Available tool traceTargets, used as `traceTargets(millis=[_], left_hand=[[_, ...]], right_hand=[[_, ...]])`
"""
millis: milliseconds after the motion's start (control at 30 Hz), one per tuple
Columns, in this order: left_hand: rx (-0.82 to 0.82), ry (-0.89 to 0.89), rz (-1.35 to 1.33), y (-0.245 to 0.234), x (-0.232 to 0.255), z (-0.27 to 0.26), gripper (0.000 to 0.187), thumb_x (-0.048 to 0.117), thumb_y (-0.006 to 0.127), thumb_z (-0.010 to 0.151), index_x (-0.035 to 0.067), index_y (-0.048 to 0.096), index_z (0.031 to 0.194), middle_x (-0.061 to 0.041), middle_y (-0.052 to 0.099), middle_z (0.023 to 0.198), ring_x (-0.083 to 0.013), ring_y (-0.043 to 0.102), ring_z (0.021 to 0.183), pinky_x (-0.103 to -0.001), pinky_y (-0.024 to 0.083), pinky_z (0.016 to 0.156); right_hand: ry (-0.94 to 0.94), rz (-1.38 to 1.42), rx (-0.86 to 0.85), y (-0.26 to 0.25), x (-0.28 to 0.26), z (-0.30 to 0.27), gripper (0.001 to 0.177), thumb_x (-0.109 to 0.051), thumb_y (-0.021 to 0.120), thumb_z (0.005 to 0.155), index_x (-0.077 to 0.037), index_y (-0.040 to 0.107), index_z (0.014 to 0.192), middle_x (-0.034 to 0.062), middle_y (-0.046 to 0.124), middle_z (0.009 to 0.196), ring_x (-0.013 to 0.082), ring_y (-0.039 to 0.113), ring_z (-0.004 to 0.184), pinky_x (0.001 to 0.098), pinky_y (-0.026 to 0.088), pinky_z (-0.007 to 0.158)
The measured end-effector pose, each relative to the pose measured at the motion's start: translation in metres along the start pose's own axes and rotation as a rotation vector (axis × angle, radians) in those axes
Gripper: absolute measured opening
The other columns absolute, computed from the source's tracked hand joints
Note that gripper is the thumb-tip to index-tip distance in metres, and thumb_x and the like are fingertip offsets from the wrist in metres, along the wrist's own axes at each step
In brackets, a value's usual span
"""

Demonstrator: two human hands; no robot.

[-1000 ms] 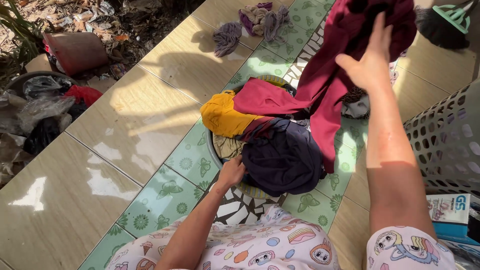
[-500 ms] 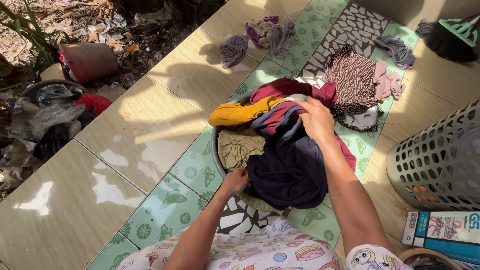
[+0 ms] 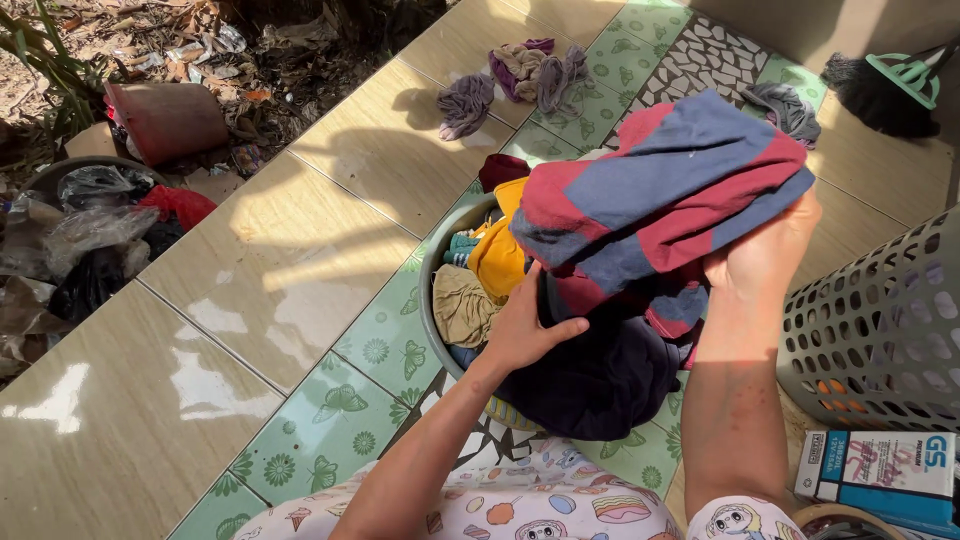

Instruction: Hang various pieces of laundry on hangers outdoors.

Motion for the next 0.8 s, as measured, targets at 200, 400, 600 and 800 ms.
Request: traceTargets(millis=[200,400,600,800], left_hand=[[0.315,-0.248,-1.493,-0.063,-0.006,0.055,0.041,0.034,0.044,0.106,0.004,0.055,0.133,-0.008,0.066,0.130,-0.0214,0.066,0.114,-0.040,0.054,0.099],[0.312,0.084,-1.264,-0.148,-0.037,0.029,0.031,0.022,0.044,0.116,0.001,0.056,0.135,-0.010,0.065,0.129,-0.0206,0.065,0.118,-0.039,0.052,0.106],[0.108,-0.366,0.269,-0.140,-0.026,-0.002,0.060,0.017,0.064,0.086,0.010,0.050,0.144,-0.022,0.056,0.139,-0.0367,0.056,0.127,-0.044,0.046,0.107],[0.114,0.128,0.275,-0.109,0.061,0.004,0.087,0.040,0.083,0.072,0.003,0.045,0.141,-0.024,0.058,0.130,-0.0442,0.053,0.125,-0.055,0.038,0.097]], right_hand=[[0.295,-0.289,-0.235,-0.057,0.059,-0.001,0.031,-0.006,0.068,0.107,0.000,0.064,0.137,0.0068,0.067,0.124,0.0171,0.062,0.108,0.0330,0.051,0.092],[0.300,-1.729,-0.902,-0.092,0.160,-0.065,0.087,-0.037,0.096,0.062,-0.008,0.063,0.137,0.0235,0.063,0.126,0.0468,0.059,0.117,0.0553,0.048,0.092],[0.522,-1.302,-0.444,-0.063,0.173,-0.067,0.023,-0.024,0.064,0.105,-0.005,0.067,0.119,0.0166,0.071,0.090,0.0296,0.064,0.086,0.0410,0.053,0.078],[0.523,-0.004,-0.437,0.029,0.142,-0.078,0.018,-0.011,0.063,0.108,0.001,0.063,0.121,0.0091,0.070,0.115,0.0147,0.066,0.106,0.0312,0.053,0.097]])
Point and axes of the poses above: each hand's wrist, its own z-axis towards the middle knuckle, its own y-axis out of the palm, x = y × z, the point moved 6 cm from there along z, towards the middle knuckle
